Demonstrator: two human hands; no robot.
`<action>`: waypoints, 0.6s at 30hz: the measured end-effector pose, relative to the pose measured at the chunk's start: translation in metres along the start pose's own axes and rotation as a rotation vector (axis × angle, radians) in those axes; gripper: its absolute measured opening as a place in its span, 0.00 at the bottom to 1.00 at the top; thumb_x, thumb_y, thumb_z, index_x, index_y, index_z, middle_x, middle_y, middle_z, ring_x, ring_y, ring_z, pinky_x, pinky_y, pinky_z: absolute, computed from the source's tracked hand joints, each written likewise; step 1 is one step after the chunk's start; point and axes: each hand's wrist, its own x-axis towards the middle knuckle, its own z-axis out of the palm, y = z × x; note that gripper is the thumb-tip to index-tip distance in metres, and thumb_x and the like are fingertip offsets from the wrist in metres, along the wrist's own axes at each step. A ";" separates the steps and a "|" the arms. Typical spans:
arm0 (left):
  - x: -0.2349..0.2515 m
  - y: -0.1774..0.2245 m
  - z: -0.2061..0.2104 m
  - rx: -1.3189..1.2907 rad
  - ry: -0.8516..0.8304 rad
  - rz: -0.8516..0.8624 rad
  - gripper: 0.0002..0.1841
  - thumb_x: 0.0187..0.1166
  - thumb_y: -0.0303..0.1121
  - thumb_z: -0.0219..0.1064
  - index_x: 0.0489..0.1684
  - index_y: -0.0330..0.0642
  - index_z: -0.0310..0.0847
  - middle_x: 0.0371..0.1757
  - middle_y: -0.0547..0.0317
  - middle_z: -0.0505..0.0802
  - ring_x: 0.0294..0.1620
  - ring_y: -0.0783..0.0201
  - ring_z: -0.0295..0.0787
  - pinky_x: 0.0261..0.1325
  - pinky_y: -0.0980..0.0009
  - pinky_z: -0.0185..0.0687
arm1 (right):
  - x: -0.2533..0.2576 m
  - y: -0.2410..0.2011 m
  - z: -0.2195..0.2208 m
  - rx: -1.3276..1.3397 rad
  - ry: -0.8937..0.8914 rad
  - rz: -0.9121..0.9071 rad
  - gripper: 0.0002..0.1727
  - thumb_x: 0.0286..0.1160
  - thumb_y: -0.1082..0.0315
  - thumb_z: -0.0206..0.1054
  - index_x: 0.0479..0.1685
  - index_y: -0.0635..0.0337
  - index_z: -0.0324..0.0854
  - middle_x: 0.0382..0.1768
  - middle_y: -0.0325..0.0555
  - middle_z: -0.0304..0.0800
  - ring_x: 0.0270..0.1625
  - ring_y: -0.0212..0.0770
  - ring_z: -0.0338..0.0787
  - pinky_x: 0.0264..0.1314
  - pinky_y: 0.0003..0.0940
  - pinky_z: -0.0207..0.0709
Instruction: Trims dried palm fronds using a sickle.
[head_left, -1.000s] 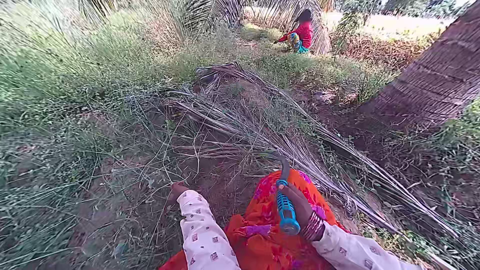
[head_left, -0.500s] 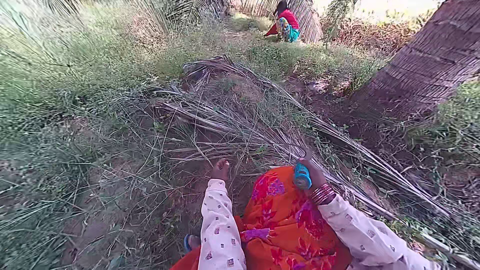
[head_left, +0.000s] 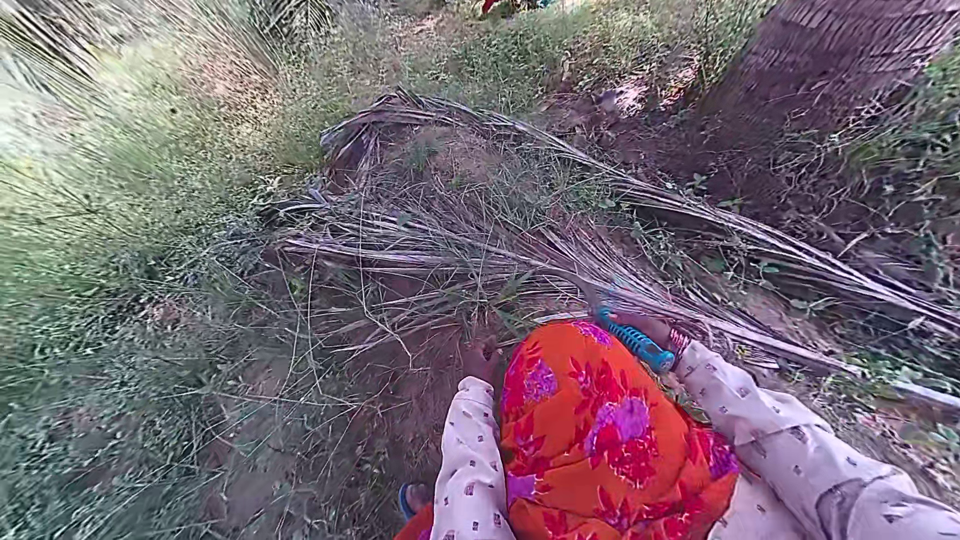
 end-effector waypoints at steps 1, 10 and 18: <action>0.001 0.001 0.005 0.074 -0.021 -0.006 0.25 0.88 0.32 0.63 0.81 0.27 0.70 0.72 0.31 0.86 0.77 0.40 0.81 0.84 0.48 0.67 | 0.000 0.007 -0.002 -0.002 -0.007 0.008 0.16 0.89 0.72 0.41 0.60 0.56 0.74 0.35 0.29 0.88 0.35 0.20 0.87 0.41 0.18 0.82; -0.002 -0.011 0.029 -0.037 0.185 0.120 0.29 0.82 0.24 0.66 0.82 0.22 0.66 0.66 0.32 0.90 0.64 0.46 0.90 0.72 0.56 0.81 | 0.025 0.033 -0.009 -0.473 -0.213 0.134 0.29 0.88 0.78 0.51 0.88 0.69 0.57 0.81 0.61 0.70 0.77 0.39 0.76 0.80 0.34 0.67; 0.010 0.019 0.017 0.241 0.194 0.042 0.41 0.81 0.30 0.71 0.91 0.26 0.51 0.66 0.37 0.90 0.57 0.45 0.92 0.67 0.52 0.82 | -0.072 -0.099 0.099 -0.971 -0.106 0.330 0.24 0.96 0.74 0.38 0.83 0.79 0.60 0.82 0.70 0.68 0.85 0.49 0.68 0.86 0.35 0.54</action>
